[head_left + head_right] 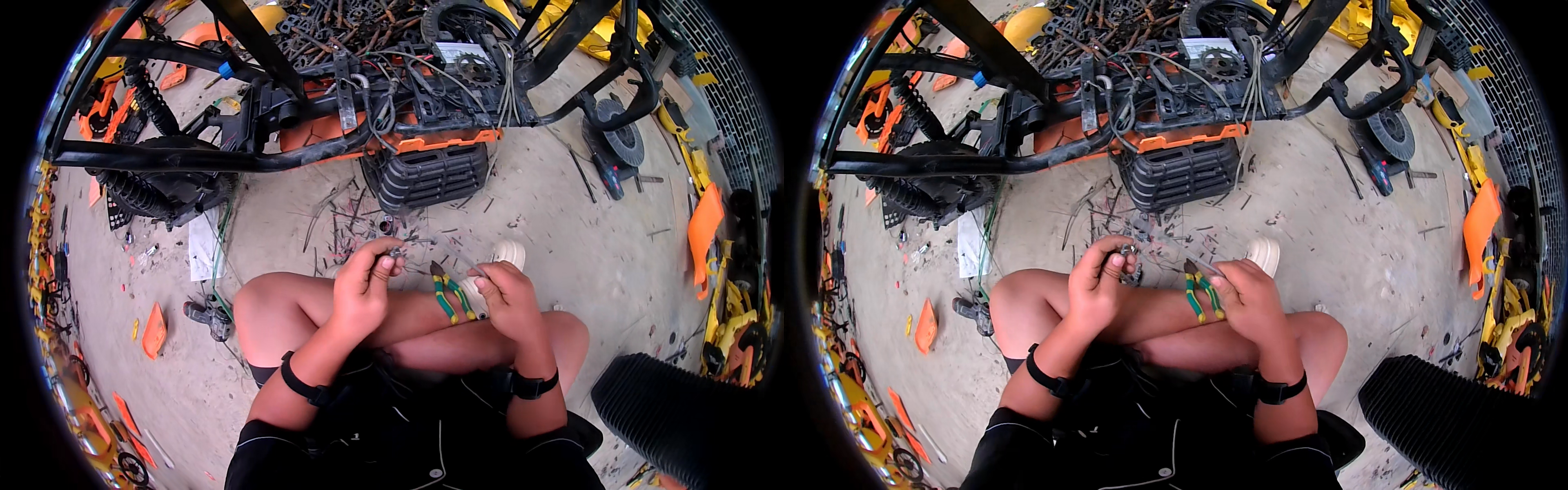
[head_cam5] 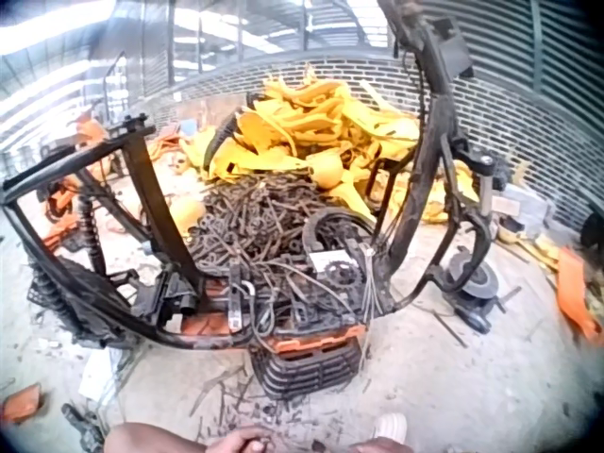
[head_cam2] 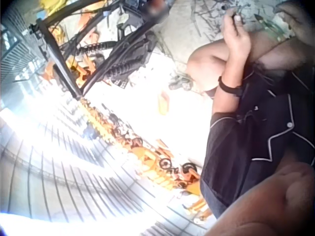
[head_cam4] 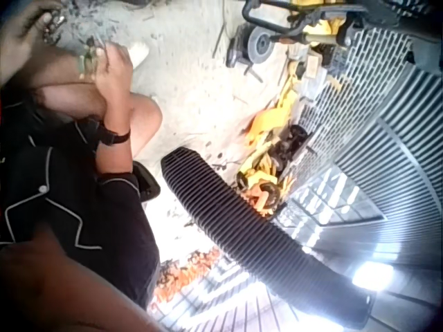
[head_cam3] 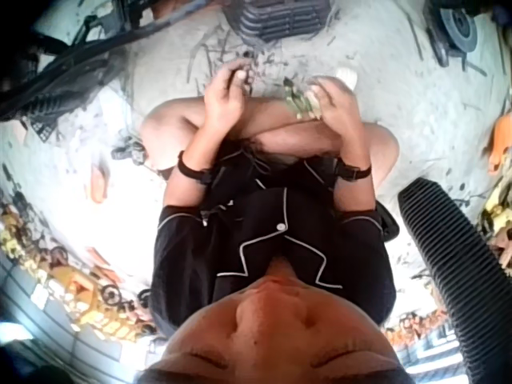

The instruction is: The person manipulates wires and a connector on a vehicle frame while using pliers to crimp or adjust components.

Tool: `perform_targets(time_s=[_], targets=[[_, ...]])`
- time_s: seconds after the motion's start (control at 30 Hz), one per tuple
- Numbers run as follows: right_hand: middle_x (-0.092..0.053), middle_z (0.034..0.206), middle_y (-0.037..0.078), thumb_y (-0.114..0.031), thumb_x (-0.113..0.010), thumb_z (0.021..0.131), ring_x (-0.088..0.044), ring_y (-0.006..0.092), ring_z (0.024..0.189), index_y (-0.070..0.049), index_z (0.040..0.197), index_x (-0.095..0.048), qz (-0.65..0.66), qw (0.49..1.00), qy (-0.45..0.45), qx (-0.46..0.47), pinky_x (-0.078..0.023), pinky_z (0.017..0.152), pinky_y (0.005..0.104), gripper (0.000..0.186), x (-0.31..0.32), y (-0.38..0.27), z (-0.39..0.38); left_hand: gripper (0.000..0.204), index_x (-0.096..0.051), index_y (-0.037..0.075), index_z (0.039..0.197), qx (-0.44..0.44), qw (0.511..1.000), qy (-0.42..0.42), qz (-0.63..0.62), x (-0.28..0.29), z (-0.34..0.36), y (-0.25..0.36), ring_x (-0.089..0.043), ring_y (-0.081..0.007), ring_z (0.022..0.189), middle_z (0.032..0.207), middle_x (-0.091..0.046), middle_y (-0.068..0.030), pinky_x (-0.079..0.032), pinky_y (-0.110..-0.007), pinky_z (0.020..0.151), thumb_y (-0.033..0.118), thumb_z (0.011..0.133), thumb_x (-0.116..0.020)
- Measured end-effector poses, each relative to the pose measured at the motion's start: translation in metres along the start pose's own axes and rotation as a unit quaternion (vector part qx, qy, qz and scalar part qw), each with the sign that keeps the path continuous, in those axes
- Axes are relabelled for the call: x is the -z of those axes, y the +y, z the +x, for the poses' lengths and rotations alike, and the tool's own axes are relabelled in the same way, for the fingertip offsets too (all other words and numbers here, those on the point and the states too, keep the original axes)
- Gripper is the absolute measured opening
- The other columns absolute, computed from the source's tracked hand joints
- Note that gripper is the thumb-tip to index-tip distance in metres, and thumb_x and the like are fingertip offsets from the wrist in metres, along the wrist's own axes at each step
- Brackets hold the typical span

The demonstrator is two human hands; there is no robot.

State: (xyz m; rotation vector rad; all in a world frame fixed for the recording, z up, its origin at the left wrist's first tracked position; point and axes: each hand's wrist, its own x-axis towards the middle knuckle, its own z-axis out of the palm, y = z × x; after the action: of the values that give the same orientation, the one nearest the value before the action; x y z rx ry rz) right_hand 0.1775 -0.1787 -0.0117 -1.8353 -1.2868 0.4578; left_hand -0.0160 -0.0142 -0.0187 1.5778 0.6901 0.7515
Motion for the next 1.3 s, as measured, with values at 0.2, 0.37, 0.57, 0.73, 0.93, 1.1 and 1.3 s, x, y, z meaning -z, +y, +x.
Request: perform_targets(time_s=[0.2,0.37,0.57,0.73,0.93,1.1,1.3], targets=[[-0.067,0.085,0.017,-0.004,-0.067,0.088,-0.062,0.0352,0.082,0.0,0.104,-0.07,-0.01,1.0,-0.022,-0.011,-0.05,0.075,0.0409,0.017,0.002,-0.002,0.003,0.021,-0.061,-0.003,0.121,-0.048,0.997,0.035,-0.04,0.012,0.006,0.006,-0.061,-0.0113,0.083,0.096,-0.065,-0.0066,-0.052,-0.025,0.078,0.0,0.105,-0.048],[-0.068,0.087,0.017,-0.003,-0.068,0.088,-0.063,0.0351,0.083,0.0,0.103,-0.071,-0.014,0.998,-0.056,-0.036,-0.051,0.076,0.0406,0.016,0.008,-0.004,0.003,0.022,-0.062,-0.002,0.121,-0.05,0.996,0.05,-0.059,0.013,0.007,0.007,-0.061,-0.011,0.082,0.095,-0.064,-0.0059,-0.051,-0.025,0.078,0.001,0.105,-0.047],[-0.069,0.088,0.017,-0.005,-0.069,0.088,-0.065,0.0353,0.081,-0.001,0.104,-0.071,-0.014,0.998,-0.06,-0.005,-0.052,0.075,0.0402,0.017,0.008,-0.006,0.003,0.023,-0.063,-0.002,0.12,-0.034,0.999,0.021,-0.029,0.013,0.005,0.005,-0.061,-0.0108,0.081,0.096,-0.064,-0.0063,-0.051,-0.025,0.075,-0.001,0.104,-0.047],[-0.068,0.084,0.015,-0.007,-0.071,0.087,-0.065,0.0327,0.074,-0.001,0.1,-0.072,-0.015,0.998,-0.061,-0.016,-0.052,0.068,0.0371,0.014,0.011,-0.002,0.004,0.021,-0.064,-0.002,0.117,-0.018,0.999,-0.011,-0.033,0.016,0.004,0.007,-0.061,-0.0124,0.082,0.1,-0.064,-0.0085,-0.05,-0.026,0.075,0.001,0.103,-0.049],[-0.067,0.079,0.013,-0.009,-0.073,0.087,-0.065,0.0279,0.07,-0.001,0.096,-0.072,0.008,0.998,-0.064,-0.014,-0.05,0.064,0.0338,0.012,0.012,0.009,0.002,0.022,-0.065,-0.001,0.115,-0.145,0.984,-0.057,0.088,0.02,0.01,0.025,-0.065,-0.0245,0.091,0.105,-0.067,-0.0143,-0.051,-0.035,0.084,0.015,0.101,-0.057],[-0.065,0.076,0.012,-0.015,-0.071,0.092,-0.063,0.0295,0.066,-0.003,0.093,-0.07,0.081,0.993,-0.08,-0.009,-0.05,0.062,0.0364,0.012,0.007,0.005,0.0,0.022,-0.066,-0.001,0.11,-0.089,0.995,-0.051,0.02,0.022,0.003,0.016,-0.066,-0.0263,0.094,0.104,-0.07,-0.014,-0.051,-0.036,0.086,0.019,0.1,-0.06],[-0.065,0.075,0.012,-0.015,-0.067,0.095,-0.063,0.0247,0.067,-0.001,0.093,-0.068,0.199,0.961,-0.184,-0.061,-0.05,0.064,0.0342,0.014,0.0,0.0,-0.002,0.025,-0.068,-0.002,0.105,-0.129,0.991,-0.034,-0.002,0.027,0.001,0.021,-0.066,-0.0243,0.088,0.098,-0.071,-0.0132,-0.051,-0.034,0.08,0.021,0.1,-0.061]])
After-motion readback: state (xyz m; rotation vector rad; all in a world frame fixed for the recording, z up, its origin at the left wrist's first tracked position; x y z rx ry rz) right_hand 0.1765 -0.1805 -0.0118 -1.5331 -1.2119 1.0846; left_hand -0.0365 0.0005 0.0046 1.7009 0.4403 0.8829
